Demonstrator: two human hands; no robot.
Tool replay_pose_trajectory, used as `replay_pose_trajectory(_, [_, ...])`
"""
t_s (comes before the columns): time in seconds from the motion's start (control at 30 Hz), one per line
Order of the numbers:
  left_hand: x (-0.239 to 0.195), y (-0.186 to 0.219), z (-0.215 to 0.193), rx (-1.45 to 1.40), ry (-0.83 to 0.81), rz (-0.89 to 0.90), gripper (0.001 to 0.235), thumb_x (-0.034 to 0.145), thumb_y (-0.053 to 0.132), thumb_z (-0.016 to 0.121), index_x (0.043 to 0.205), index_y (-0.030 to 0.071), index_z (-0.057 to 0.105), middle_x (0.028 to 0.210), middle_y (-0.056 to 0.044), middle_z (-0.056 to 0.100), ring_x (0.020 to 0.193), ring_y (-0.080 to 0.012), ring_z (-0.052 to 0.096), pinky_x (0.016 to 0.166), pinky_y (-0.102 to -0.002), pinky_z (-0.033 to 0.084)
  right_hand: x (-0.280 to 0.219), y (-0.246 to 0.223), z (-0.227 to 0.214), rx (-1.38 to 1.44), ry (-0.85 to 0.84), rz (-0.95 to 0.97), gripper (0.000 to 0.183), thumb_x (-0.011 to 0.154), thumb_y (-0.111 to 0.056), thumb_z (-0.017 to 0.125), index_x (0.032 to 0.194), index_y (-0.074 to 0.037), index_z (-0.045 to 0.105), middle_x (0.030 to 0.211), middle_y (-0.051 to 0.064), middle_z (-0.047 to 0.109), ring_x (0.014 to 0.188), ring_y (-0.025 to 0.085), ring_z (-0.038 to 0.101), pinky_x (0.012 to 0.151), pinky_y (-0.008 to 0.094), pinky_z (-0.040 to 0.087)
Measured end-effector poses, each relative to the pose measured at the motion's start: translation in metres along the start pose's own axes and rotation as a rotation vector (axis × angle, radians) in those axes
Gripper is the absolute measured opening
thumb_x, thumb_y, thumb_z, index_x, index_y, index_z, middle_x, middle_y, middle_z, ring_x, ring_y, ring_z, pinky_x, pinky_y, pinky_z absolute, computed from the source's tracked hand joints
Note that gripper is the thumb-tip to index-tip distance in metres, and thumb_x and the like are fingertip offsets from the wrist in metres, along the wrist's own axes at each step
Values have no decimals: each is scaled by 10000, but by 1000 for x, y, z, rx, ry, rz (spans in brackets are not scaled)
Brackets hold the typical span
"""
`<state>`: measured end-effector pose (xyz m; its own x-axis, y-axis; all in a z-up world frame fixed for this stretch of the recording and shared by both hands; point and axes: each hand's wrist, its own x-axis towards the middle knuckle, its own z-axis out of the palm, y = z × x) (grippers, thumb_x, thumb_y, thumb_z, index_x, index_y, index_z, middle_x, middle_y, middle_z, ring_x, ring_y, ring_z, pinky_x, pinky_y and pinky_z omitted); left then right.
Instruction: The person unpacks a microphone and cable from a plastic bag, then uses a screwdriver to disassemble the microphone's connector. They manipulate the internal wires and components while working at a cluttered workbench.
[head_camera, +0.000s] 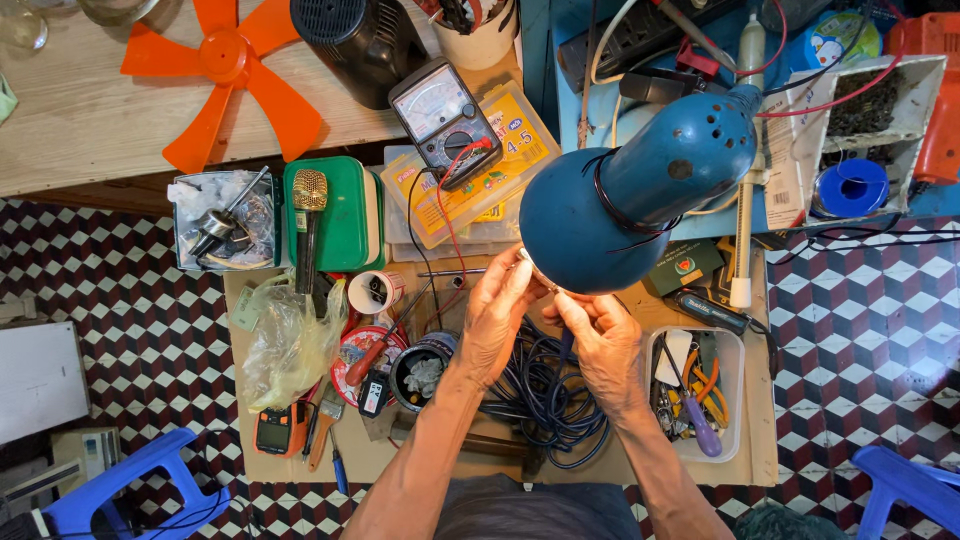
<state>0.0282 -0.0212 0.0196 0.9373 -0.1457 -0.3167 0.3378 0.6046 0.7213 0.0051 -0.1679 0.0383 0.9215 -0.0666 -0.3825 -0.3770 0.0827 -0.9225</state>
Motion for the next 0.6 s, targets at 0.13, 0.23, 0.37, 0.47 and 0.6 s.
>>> replay_pose_trajectory(0.13, [-3, 1, 6, -102, 18, -65, 439, 1055, 259, 566, 1447, 67, 520, 1267, -50, 654, 1164, -161, 633, 1051, -376, 495, -9, -6, 5, -108, 53, -43, 196, 967, -150, 691, 1107, -16, 717, 891, 47, 758, 829, 91, 706, 767, 242, 576])
replay_pose_trajectory(0.23, [-4, 0, 8, -140, 23, -61, 425, 1054, 236, 591, 1445, 79, 534, 1238, -51, 655, 1125, -163, 640, 1027, -368, 509, -12, -10, 7, -157, 61, -58, 174, 970, -152, 690, 1082, -23, 717, 873, 40, 744, 815, 86, 692, 746, 241, 562])
replay_pose_trajectory(0.37, [-5, -1, 8, -173, 37, -63, 409, 1051, 229, 609, 1423, 70, 552, 1206, -54, 665, 1100, -164, 652, 1012, -359, 523, -13, -14, 7, -123, 42, -49, 174, 970, -156, 683, 1081, -26, 715, 878, 30, 742, 817, 79, 693, 747, 237, 566])
replay_pose_trajectory(0.47, [-7, 1, 9, -75, 80, -52, 431, 1050, 254, 607, 1433, 64, 554, 1183, -61, 671, 1085, -160, 658, 992, -361, 537, -15, -15, 7, -84, 31, -20, 175, 973, -161, 672, 1079, -26, 707, 877, 26, 741, 817, 76, 698, 748, 234, 578])
replay_pose_trajectory(0.6, [-8, 1, 13, -14, 105, 21, 432, 1010, 230, 655, 1375, 37, 529, 1149, -93, 675, 1040, -176, 681, 933, -375, 586, -16, -14, 3, -122, 46, -6, 170, 980, -160, 670, 1067, -20, 712, 847, 34, 738, 787, 82, 694, 732, 229, 567])
